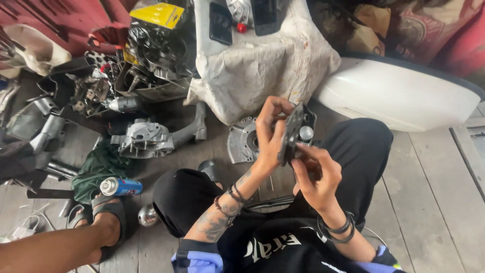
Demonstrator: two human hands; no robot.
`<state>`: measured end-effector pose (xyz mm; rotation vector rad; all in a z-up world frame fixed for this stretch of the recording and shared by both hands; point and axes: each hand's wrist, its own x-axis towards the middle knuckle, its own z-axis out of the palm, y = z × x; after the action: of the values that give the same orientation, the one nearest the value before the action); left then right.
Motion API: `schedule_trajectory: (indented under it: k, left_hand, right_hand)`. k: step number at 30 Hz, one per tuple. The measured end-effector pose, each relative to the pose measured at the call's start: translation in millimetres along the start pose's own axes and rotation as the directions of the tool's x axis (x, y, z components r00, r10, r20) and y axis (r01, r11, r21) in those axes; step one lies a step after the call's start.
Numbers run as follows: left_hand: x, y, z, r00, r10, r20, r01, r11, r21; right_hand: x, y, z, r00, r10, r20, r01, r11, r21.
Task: Cleaning and inspecting a motorcycle engine component using a small hand tool.
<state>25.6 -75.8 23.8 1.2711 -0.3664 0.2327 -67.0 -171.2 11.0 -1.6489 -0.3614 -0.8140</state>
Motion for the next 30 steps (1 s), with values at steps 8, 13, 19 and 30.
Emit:
schedule_trajectory:
  k: [8,13,19,30]
  left_hand:
    - [26.8,-13.0,51.7,0.997,0.032,0.066,-0.028,0.998,-0.060]
    - [25.1,-12.4,62.7,0.996,0.008,0.093,0.000,0.996,-0.093]
    - [17.7,-0.7,61.1,0.986,-0.068,0.152,0.089,0.987,-0.134]
    - [5.3,2.7,79.1,0.969,-0.123,0.214,0.177,0.951,-0.253]
  right_hand:
    - [0.5,28.5,-32.4,0.991,-0.073,-0.109,0.054,0.985,-0.166]
    - [-5.0,23.2,-34.3,0.985,-0.093,-0.148,0.063,0.978,-0.198]
    - [-20.0,20.5,-38.6,0.992,0.050,-0.118,-0.083,0.953,-0.290]
    - [-26.4,3.9,-61.7,0.996,0.065,-0.062,-0.085,0.914,-0.398]
